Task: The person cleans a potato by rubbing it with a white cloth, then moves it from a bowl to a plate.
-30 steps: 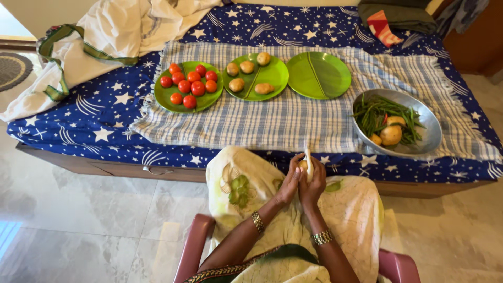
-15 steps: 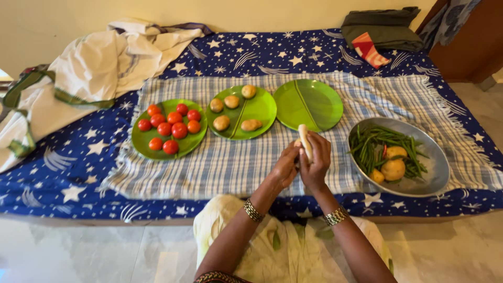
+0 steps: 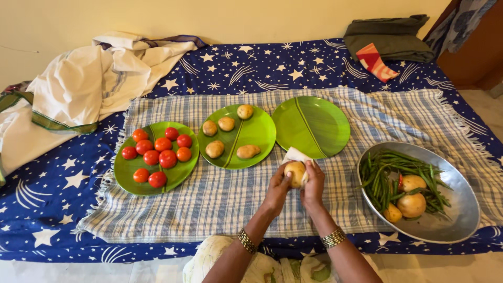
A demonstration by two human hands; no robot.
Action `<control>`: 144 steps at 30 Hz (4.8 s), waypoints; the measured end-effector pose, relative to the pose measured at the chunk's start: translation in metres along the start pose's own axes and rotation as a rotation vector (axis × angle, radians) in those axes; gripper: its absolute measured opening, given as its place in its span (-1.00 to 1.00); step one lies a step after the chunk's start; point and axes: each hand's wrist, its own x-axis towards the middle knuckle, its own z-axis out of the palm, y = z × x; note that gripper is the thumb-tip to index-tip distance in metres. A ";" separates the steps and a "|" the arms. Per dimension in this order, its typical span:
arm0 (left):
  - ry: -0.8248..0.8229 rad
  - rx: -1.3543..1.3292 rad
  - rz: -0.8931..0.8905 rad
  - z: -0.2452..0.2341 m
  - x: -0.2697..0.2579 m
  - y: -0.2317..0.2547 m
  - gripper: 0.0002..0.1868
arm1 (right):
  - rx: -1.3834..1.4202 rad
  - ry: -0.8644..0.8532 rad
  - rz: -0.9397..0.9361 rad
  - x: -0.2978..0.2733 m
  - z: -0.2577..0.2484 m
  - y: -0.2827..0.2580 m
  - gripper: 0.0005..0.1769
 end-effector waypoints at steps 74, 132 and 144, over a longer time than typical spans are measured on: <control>0.027 -0.421 0.011 0.107 0.011 -0.032 -0.40 | -0.384 -0.199 -0.939 -0.036 -0.081 -0.065 -0.61; 0.084 -0.154 -0.212 0.047 0.005 -0.011 -0.46 | -0.634 -0.330 -1.132 -0.045 -0.054 -0.042 -0.60; 0.035 0.019 -0.164 0.081 0.023 -0.026 -0.54 | 0.367 -0.277 -0.164 -0.009 -0.089 -0.017 -0.51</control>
